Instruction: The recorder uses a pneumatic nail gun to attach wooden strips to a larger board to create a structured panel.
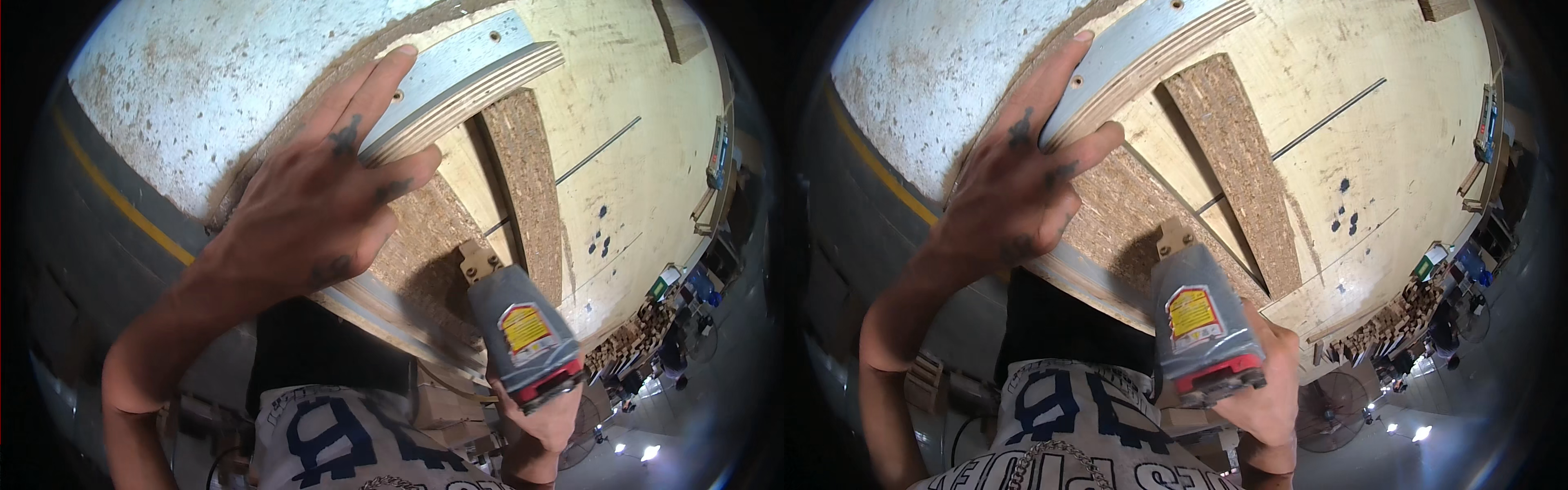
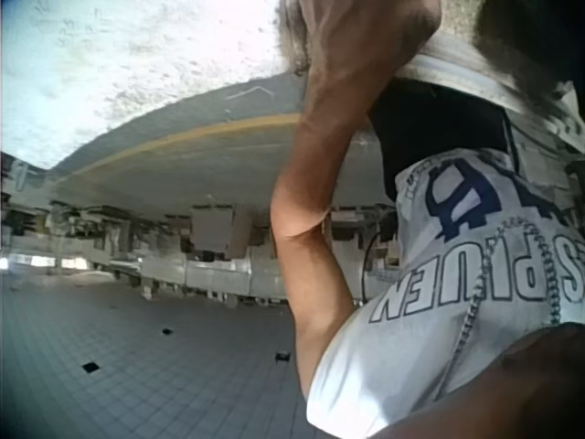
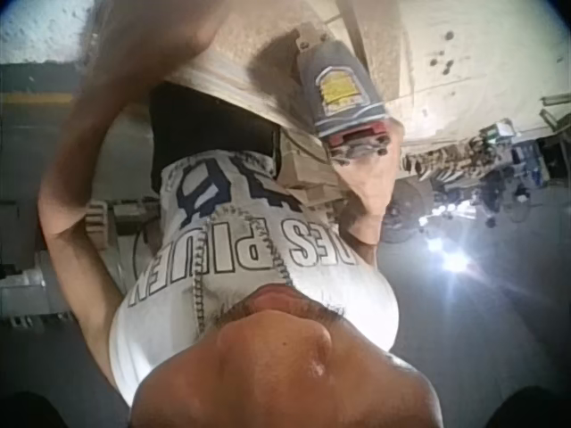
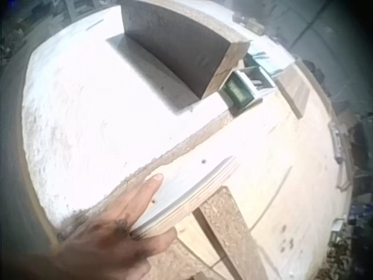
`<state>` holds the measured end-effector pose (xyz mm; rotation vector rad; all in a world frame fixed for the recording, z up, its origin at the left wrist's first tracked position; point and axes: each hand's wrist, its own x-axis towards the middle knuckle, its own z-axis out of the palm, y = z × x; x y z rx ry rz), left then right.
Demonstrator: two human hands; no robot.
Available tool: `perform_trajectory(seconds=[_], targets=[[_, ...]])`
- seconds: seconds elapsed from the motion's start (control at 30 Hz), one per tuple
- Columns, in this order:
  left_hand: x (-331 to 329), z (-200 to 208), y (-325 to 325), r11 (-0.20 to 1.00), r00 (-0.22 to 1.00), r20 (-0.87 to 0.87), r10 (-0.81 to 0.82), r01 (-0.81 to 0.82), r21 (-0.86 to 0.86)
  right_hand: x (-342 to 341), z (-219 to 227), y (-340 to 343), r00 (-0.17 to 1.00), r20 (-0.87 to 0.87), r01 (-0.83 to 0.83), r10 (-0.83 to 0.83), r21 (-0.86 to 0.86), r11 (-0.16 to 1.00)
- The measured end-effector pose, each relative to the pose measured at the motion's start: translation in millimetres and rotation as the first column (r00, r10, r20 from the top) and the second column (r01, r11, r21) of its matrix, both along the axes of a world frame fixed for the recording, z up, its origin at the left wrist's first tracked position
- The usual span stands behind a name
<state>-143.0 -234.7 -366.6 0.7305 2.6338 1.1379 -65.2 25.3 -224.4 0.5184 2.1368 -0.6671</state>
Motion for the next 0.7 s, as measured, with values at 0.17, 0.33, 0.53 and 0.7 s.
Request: perform_trajectory(seconds=[0.17,0.33,0.53,0.7], targets=[[5,-3,-2,1.000,1.000,0.006,0.018,-0.017,-0.017,42,-10,30,0.920,-0.100,0.358,-0.378,-0.174,0.917],[20,-12,-15,0.967,0.990,0.084,-0.114,0.130,-0.220,22,0,5,0.932,-0.195,0.297,-0.307,-0.082,0.951],[9,-19,-2,0.981,0.986,-0.119,0.118,-0.097,0.166,-12,-9,-43,0.905,-0.372,0.228,-0.206,0.016,0.974],[6,-16,0,0.934,0.972,-0.131,0.196,-0.144,0.326,-26,-14,-55,0.904,-0.398,0.232,-0.158,0.144,0.962]])
